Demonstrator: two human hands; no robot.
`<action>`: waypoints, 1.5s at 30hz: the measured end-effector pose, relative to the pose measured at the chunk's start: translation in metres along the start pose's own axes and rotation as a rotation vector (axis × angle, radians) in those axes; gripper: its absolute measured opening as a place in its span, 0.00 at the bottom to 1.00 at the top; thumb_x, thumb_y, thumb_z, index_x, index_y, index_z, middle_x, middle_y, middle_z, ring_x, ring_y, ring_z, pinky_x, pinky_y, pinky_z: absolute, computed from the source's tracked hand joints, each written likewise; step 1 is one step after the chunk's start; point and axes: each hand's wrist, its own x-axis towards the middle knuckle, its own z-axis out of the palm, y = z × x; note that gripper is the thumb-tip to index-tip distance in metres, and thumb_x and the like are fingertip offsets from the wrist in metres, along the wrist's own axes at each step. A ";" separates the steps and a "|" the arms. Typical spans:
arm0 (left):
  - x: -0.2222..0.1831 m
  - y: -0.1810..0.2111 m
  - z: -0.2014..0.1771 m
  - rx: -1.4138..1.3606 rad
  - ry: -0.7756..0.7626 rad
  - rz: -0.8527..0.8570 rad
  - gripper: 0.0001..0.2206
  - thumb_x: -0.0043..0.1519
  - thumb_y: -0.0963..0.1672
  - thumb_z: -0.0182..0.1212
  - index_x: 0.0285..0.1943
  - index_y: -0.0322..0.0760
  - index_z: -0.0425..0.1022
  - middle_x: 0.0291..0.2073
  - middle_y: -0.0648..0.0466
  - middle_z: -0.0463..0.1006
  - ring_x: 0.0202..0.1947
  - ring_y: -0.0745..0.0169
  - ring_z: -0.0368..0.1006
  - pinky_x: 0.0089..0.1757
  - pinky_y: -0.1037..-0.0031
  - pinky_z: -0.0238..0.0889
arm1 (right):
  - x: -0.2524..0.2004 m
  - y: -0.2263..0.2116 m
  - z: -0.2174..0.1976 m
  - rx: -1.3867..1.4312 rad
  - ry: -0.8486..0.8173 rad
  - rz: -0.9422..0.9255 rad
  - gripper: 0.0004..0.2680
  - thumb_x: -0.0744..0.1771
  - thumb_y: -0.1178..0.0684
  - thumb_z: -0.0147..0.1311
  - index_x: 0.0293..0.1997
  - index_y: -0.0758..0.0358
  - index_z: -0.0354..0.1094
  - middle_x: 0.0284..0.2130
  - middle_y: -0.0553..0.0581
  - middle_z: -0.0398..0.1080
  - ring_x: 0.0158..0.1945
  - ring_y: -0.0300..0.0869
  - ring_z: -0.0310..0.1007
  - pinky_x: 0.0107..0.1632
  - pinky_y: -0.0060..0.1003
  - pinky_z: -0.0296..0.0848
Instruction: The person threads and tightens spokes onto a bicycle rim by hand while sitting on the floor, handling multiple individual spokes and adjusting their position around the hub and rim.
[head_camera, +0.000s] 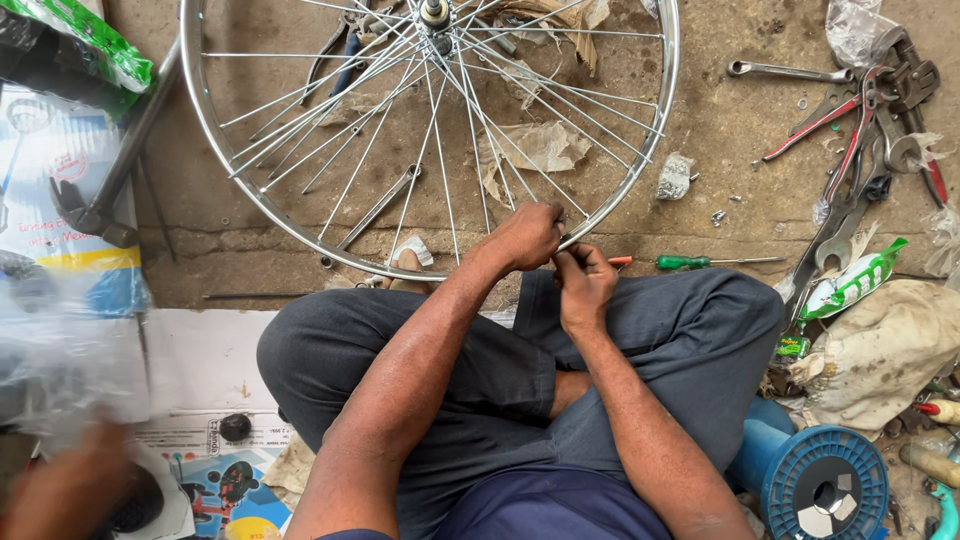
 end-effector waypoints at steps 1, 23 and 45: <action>0.001 0.001 0.000 0.014 -0.040 -0.037 0.10 0.65 0.43 0.51 0.43 0.29 0.75 0.30 0.41 0.79 0.33 0.46 0.77 0.38 0.55 0.70 | 0.003 0.000 -0.001 0.010 0.004 0.002 0.02 0.67 0.61 0.57 0.39 0.68 0.71 0.28 0.51 0.72 0.28 0.32 0.66 0.32 0.29 0.67; -0.005 -0.015 0.004 0.222 0.009 -0.070 0.12 0.60 0.47 0.58 0.41 0.34 0.81 0.39 0.36 0.82 0.44 0.37 0.78 0.46 0.53 0.70 | 0.003 -0.009 0.000 0.092 -0.173 0.142 0.01 0.66 0.63 0.54 0.38 0.66 0.70 0.28 0.52 0.71 0.28 0.35 0.67 0.32 0.31 0.65; -0.010 -0.013 -0.004 0.131 -0.086 -0.095 0.14 0.62 0.48 0.53 0.43 0.34 0.78 0.38 0.43 0.82 0.40 0.48 0.80 0.44 0.56 0.71 | 0.003 -0.010 -0.003 0.148 -0.192 0.281 0.02 0.66 0.63 0.53 0.38 0.66 0.71 0.28 0.52 0.71 0.29 0.36 0.67 0.32 0.34 0.66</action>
